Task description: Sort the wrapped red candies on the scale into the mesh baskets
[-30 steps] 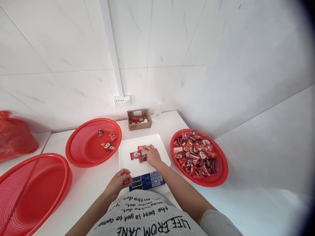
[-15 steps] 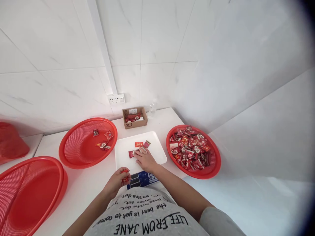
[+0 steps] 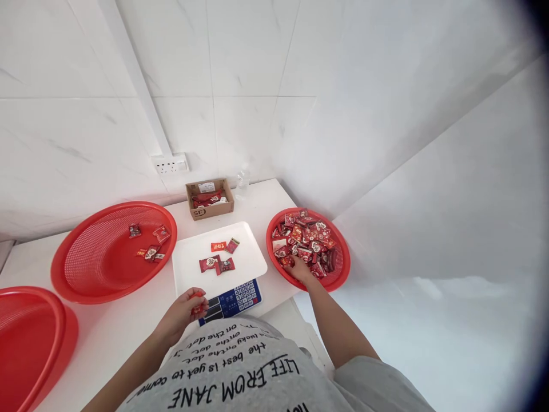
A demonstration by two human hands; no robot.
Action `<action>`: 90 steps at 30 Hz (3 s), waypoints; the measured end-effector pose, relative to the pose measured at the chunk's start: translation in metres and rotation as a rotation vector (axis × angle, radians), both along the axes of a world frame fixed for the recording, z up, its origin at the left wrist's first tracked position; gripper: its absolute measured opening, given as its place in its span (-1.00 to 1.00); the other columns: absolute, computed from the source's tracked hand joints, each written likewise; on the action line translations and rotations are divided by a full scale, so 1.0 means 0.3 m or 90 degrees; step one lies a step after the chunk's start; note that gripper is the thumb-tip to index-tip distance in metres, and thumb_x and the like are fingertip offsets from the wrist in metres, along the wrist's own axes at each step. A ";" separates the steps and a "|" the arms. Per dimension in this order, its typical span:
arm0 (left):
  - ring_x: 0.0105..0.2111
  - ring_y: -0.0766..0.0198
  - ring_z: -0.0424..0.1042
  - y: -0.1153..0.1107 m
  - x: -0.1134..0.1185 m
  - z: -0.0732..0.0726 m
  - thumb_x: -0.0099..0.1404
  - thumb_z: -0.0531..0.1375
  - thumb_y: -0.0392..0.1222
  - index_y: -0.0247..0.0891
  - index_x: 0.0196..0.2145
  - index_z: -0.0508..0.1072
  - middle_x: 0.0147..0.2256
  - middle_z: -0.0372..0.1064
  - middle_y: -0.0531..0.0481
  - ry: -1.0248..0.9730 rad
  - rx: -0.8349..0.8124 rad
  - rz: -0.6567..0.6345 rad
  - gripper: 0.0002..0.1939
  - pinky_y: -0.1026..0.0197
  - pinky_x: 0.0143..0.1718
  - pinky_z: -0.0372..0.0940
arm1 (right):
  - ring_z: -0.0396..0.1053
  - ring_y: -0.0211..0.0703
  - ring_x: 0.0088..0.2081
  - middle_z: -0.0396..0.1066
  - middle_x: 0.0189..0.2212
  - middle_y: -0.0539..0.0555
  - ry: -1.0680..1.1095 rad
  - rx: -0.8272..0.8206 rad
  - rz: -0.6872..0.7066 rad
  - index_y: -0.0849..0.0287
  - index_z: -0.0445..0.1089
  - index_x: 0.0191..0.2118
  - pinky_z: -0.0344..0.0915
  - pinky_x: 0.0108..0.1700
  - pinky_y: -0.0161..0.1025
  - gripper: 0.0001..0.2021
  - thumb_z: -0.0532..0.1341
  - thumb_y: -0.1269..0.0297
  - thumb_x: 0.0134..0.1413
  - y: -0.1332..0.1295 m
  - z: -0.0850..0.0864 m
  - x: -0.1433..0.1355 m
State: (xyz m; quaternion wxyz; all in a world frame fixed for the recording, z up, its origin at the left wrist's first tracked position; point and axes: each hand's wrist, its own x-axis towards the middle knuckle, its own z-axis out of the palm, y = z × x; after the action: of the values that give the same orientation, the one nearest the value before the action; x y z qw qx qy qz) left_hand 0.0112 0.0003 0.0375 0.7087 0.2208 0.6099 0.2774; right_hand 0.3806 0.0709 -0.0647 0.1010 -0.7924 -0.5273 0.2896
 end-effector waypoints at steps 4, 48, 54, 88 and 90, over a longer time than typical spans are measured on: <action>-0.45 0.30 0.40 0.017 0.026 0.008 -0.08 0.27 -0.17 -0.25 -0.40 0.31 -0.50 0.35 0.05 0.000 0.009 -0.007 -0.73 0.22 -0.32 0.30 | 0.19 0.13 0.04 0.14 0.07 0.35 -0.047 -0.053 -0.025 0.20 0.21 0.06 0.14 -0.05 -0.04 -0.38 0.18 -0.02 -0.13 0.013 -0.021 -0.038; -0.44 0.29 0.39 0.000 0.016 -0.001 -0.10 0.27 -0.15 -0.24 -0.42 0.31 -0.50 0.35 0.05 -0.006 0.005 -0.005 -0.73 0.22 -0.33 0.29 | 0.35 -0.17 -0.35 0.43 -0.39 0.04 0.243 0.158 -0.026 0.19 0.36 -0.27 0.25 -0.29 -0.27 -0.71 0.05 0.12 0.01 0.043 0.159 -0.101; -0.46 0.32 0.37 -0.012 0.015 -0.006 -0.09 0.24 -0.16 -0.23 -0.42 0.29 -0.50 0.34 0.06 -0.018 0.003 0.002 -0.75 0.23 -0.32 0.27 | 0.38 -0.18 -0.34 0.45 -0.38 0.07 0.486 0.158 0.010 0.23 0.36 -0.29 0.29 -0.29 -0.26 -0.70 0.15 0.11 -0.09 0.064 0.180 -0.332; -0.45 0.34 0.35 -0.044 -0.038 -0.017 -0.06 0.20 -0.17 -0.23 -0.40 0.25 -0.50 0.33 0.08 -0.023 0.010 0.021 -0.75 0.26 -0.33 0.24 | -0.04 0.01 0.17 0.04 0.18 0.10 -0.041 0.231 0.430 0.04 0.19 0.11 0.06 0.08 -0.06 -0.58 0.05 0.19 0.11 0.050 0.187 -0.609; -0.45 0.34 0.35 -0.045 -0.038 -0.015 -0.07 0.20 -0.16 -0.23 -0.40 0.25 -0.50 0.33 0.08 -0.018 0.012 0.015 -0.75 0.25 -0.33 0.24 | -0.12 0.05 0.21 -0.01 0.21 0.08 -0.057 0.196 0.443 0.05 0.19 0.12 0.04 0.09 -0.01 -0.57 0.06 0.20 0.10 0.075 0.181 -0.594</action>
State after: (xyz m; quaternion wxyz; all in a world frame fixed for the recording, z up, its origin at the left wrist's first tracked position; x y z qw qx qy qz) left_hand -0.0001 -0.0131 0.0331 0.7119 0.2162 0.5999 0.2943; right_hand 0.2023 0.0934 -0.0104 0.0913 -0.5533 -0.8060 0.1895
